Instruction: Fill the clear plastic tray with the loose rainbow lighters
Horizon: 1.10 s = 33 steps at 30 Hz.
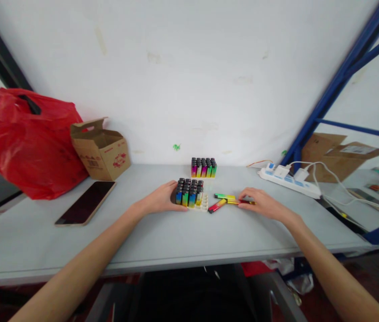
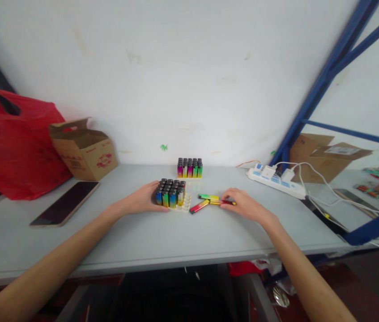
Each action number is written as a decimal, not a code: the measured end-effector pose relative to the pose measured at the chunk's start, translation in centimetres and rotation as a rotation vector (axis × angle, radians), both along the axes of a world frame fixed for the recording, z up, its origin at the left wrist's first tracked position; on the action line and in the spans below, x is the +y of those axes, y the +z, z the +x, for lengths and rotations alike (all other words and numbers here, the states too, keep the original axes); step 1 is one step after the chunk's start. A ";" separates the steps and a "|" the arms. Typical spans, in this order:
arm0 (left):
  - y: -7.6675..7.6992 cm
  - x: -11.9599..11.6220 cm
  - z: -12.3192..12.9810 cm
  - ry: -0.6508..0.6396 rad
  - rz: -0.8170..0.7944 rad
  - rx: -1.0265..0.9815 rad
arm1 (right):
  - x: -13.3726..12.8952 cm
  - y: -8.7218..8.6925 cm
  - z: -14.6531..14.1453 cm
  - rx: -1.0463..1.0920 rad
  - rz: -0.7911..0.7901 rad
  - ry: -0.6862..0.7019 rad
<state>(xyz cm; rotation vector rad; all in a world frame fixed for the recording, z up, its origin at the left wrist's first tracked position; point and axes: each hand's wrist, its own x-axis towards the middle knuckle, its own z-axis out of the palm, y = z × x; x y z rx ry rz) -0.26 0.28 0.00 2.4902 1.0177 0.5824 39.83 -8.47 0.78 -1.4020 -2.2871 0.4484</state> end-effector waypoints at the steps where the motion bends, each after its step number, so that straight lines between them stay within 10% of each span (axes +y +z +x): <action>1: 0.0 0.0 0.0 0.001 0.000 0.007 | 0.1 0.1 0.0 0.063 -0.015 -0.022; 16: 0.3 -0.2 0.1 -0.001 0.011 0.012 | 5.4 3.0 -7.8 1.232 -0.315 -0.060; 23: 0.7 -0.4 0.3 -0.020 -0.007 0.025 | 6.2 1.2 -11.3 1.158 -0.361 0.026; 33: 0.3 -0.3 0.1 -0.030 -0.007 -0.024 | 5.6 -1.6 -12.4 0.635 0.143 -0.306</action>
